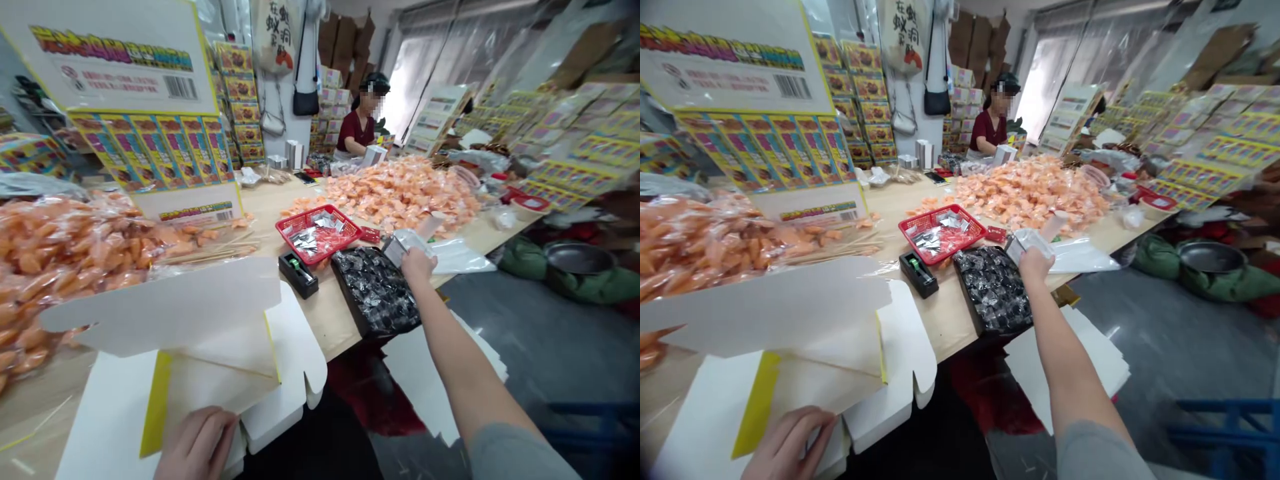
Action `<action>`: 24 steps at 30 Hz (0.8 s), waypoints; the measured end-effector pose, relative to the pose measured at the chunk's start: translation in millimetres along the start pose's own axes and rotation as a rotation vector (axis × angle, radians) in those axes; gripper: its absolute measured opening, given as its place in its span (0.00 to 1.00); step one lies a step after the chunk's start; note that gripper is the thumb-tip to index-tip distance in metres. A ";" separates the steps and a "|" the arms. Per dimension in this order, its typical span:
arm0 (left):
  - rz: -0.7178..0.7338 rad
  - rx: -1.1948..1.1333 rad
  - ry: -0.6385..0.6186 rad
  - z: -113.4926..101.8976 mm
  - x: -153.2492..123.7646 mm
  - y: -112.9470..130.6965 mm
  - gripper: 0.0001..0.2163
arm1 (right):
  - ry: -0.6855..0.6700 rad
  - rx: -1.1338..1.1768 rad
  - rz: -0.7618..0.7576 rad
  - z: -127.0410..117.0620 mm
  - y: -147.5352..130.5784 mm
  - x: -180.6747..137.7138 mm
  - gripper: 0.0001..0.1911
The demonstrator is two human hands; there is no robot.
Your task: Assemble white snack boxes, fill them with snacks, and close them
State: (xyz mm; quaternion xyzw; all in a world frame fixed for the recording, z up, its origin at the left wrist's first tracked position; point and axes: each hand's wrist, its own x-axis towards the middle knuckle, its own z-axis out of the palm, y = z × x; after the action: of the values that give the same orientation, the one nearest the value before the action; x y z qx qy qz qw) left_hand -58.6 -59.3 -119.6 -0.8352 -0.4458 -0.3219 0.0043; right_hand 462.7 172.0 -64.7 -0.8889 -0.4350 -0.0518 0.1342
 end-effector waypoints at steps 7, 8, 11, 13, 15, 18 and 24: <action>0.001 0.075 0.112 -25.2 36.5 30.0 0.12 | 0.215 0.377 -0.451 -56.0 -16.1 -69.3 0.13; 0.001 0.077 0.151 -30.5 48.9 40.6 0.15 | 0.104 0.545 -0.713 -69.4 -23.0 -95.6 0.12; 0.149 0.027 0.082 -40.3 86.6 68.7 0.20 | -0.574 0.843 -1.409 -94.8 -48.2 -169.2 0.07; 0.250 -0.072 -0.036 -42.5 101.7 76.1 0.14 | -0.795 0.921 -1.507 -91.0 -61.0 -187.9 0.09; 0.244 -0.158 -0.093 -44.8 102.9 71.3 0.10 | -0.697 0.818 -1.301 -71.2 -64.0 -172.5 0.15; 0.185 -0.067 -0.124 -52.2 84.2 48.7 0.11 | -0.369 0.277 -0.771 -27.5 -53.1 -113.5 0.19; -0.043 0.212 -0.301 -53.8 45.4 10.2 0.11 | -0.482 0.052 -0.726 24.2 -33.2 -41.6 0.06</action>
State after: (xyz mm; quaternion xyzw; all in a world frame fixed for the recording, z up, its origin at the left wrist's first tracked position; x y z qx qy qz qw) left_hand -61.8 -47.6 -49.5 -0.8590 -0.4908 -0.1445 0.0187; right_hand 410.3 166.7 -90.2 -0.6614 -0.7392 0.1244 0.0243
